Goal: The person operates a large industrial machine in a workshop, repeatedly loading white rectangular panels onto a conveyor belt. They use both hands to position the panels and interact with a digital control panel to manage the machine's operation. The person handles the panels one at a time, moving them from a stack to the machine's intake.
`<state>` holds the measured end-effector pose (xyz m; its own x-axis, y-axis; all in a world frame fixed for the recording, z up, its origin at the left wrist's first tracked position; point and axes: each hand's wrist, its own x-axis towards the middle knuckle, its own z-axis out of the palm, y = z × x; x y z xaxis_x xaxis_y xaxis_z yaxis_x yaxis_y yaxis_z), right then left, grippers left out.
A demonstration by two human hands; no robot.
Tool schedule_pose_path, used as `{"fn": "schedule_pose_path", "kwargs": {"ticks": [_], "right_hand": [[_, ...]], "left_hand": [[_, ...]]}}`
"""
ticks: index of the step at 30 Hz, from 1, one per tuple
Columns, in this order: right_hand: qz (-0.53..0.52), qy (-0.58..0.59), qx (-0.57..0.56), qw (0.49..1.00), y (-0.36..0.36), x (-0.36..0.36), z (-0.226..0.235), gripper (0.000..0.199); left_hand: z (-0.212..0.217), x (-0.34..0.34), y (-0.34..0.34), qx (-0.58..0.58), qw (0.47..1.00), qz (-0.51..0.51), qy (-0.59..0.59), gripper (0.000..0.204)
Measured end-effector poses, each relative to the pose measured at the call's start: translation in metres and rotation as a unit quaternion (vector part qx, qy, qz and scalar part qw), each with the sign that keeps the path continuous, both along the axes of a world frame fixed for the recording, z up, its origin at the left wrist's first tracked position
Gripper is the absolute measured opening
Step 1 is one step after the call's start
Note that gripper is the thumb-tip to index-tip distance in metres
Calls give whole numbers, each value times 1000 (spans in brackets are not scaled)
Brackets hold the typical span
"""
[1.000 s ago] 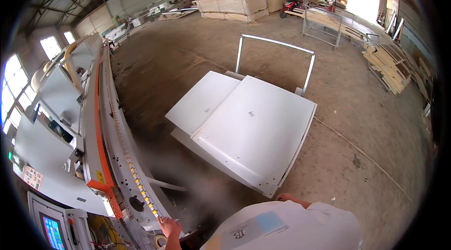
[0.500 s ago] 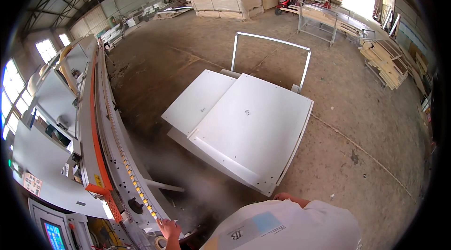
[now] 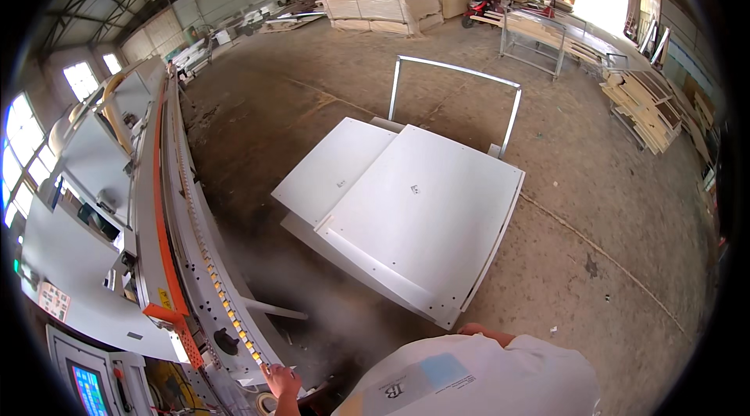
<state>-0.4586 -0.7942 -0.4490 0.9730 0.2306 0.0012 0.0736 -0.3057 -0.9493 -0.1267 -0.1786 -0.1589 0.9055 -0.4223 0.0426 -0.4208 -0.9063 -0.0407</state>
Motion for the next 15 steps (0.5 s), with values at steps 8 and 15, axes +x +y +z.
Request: {"fn": "schedule_pose_path", "kwargs": {"ticks": [8, 15], "right_hand": [[-46, 58, -42, 996, 15, -1, 47, 29], [-68, -20, 81, 994, 15, -17, 40, 24]], "left_hand": [[-2, -1, 2, -7, 1000, -8, -7, 13], [-14, 2, 7, -30, 999, -11, -18, 8]]}}
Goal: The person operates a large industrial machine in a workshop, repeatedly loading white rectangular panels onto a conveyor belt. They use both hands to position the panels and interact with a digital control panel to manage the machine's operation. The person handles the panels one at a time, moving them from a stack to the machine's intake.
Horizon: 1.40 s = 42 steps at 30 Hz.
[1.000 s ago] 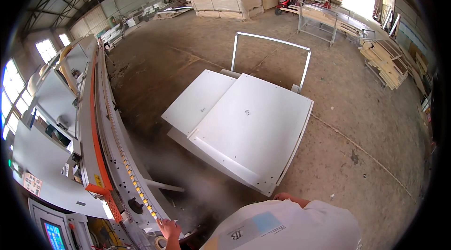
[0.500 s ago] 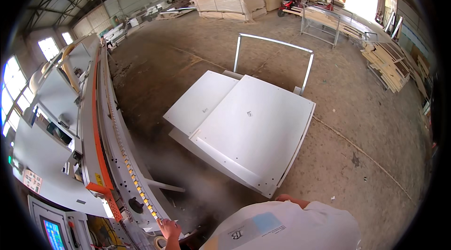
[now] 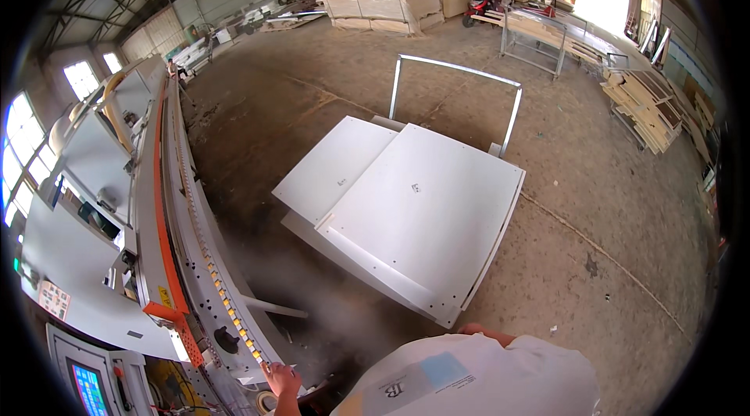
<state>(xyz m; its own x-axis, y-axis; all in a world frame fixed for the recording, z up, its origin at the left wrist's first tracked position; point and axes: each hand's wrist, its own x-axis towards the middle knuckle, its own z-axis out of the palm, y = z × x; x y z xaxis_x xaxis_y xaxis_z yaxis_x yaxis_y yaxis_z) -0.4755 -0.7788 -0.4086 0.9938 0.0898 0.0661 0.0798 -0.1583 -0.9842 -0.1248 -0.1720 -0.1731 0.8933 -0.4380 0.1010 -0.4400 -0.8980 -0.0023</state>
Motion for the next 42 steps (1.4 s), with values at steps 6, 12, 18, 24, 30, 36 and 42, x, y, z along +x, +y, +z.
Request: {"fn": "schedule_pose_path", "kwargs": {"ticks": [6, 12, 18, 24, 30, 36, 42], "right_hand": [[16, 23, -12, 1000, 4, 8, 21, 20], [25, 327, -104, 939, -15, 13, -9, 29], [2, 303, -116, 946, -1, 24, 39, 31], [-19, 369, -180, 912, 7, 45, 93, 36], [-39, 364, -170, 915, 3, 30, 62, 37], [-52, 347, -143, 925, 8, 21, 55, 37], [-21, 226, -116, 967, 8, 21, 53, 36]], "left_hand": [[7, -4, 4, 2, 1000, 9, -5, 9], [4, 0, -5, 26, 1000, 0, 5, 10], [3, -3, 6, 29, 1000, 11, 1, 11], [13, -4, -2, 41, 998, 15, 33, 17], [18, -3, -12, 38, 999, 6, 26, 16], [22, -7, -10, 34, 999, -4, 5, 16], [18, -7, -5, 24, 1000, -5, -2, 15]]}}
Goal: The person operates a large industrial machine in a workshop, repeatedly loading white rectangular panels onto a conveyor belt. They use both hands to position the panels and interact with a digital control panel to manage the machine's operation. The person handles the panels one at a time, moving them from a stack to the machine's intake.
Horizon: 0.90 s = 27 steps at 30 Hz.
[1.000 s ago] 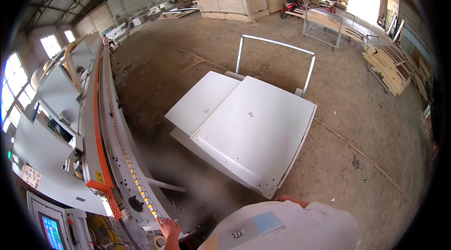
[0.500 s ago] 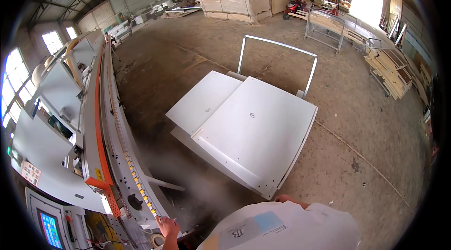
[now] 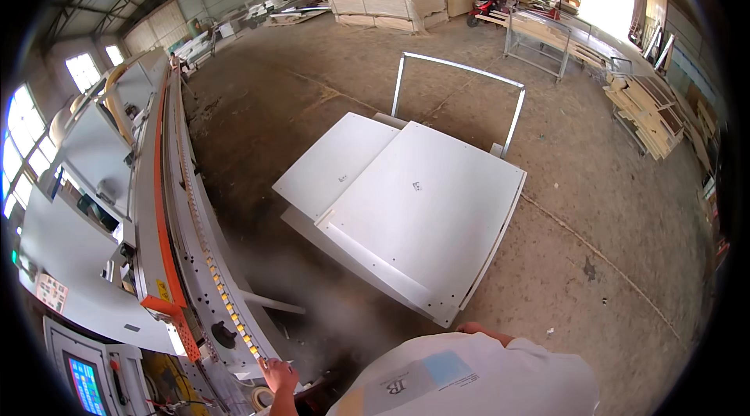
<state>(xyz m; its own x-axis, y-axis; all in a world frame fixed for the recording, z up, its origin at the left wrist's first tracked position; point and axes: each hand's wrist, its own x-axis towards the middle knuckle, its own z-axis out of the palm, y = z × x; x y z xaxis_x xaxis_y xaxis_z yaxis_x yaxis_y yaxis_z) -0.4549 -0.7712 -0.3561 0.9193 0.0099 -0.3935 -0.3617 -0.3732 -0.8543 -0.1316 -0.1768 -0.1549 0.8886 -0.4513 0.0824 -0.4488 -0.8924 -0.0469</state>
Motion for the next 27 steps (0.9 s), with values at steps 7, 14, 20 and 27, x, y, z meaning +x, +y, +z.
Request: {"fn": "schedule_pose_path", "kwargs": {"ticks": [7, 14, 20, 27], "right_hand": [[27, -175, 63, 982, -10, -12, -31, 31], [112, -214, 79, 967, -20, -9, -31, 24], [2, 34, 39, 999, -9, -13, -21, 20], [-67, 164, 23, 984, -10, -4, -5, 21]], "left_hand": [[-2, 3, -4, -3, 1000, 0, 8, 14], [-3, 1, -4, -6, 1000, 4, 6, 15], [0, 5, -5, 23, 1000, -3, -6, 18], [-5, 3, 2, 25, 1000, 6, 11, 17]]}}
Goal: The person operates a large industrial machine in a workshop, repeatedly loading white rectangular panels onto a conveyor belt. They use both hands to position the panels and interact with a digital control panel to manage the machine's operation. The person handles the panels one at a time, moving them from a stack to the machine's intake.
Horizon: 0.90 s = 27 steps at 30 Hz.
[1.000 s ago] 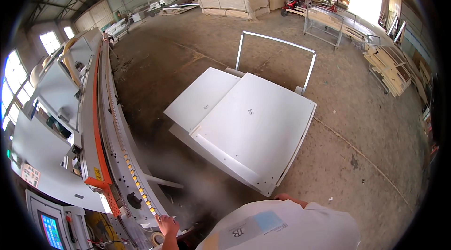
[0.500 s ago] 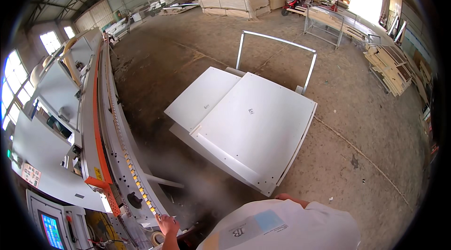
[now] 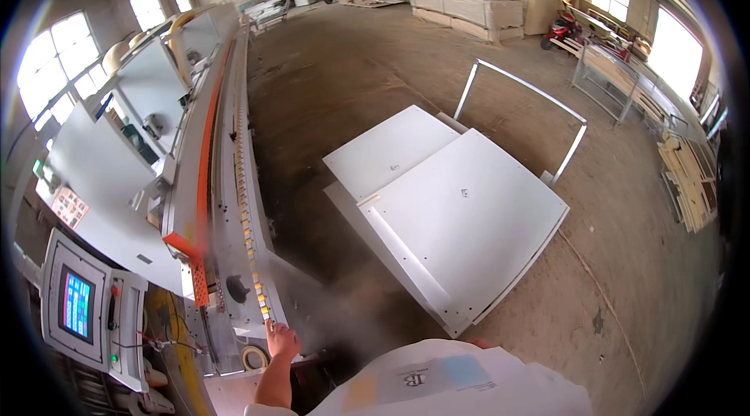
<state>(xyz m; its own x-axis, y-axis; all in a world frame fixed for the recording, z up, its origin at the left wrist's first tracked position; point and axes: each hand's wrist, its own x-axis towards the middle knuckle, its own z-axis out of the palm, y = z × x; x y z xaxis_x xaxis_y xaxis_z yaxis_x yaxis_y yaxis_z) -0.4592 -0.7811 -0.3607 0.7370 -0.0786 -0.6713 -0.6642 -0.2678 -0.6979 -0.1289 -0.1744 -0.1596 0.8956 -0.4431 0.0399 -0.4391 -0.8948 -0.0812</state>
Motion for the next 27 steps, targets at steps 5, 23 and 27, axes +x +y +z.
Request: {"fn": "schedule_pose_path", "kwargs": {"ticks": [5, 23, 27], "right_hand": [[23, -6, -10, 1000, -6, 5, 2, 22], [47, -10, -29, 998, -15, 13, 5, 25], [59, -10, -33, 998, -18, 18, 8, 26]], "left_hand": [[2, -2, -1, 10, 1000, 1, -2, 16], [9, -2, -5, 29, 999, 7, 12, 21], [5, -5, -1, 47, 999, 14, 11, 22]]}}
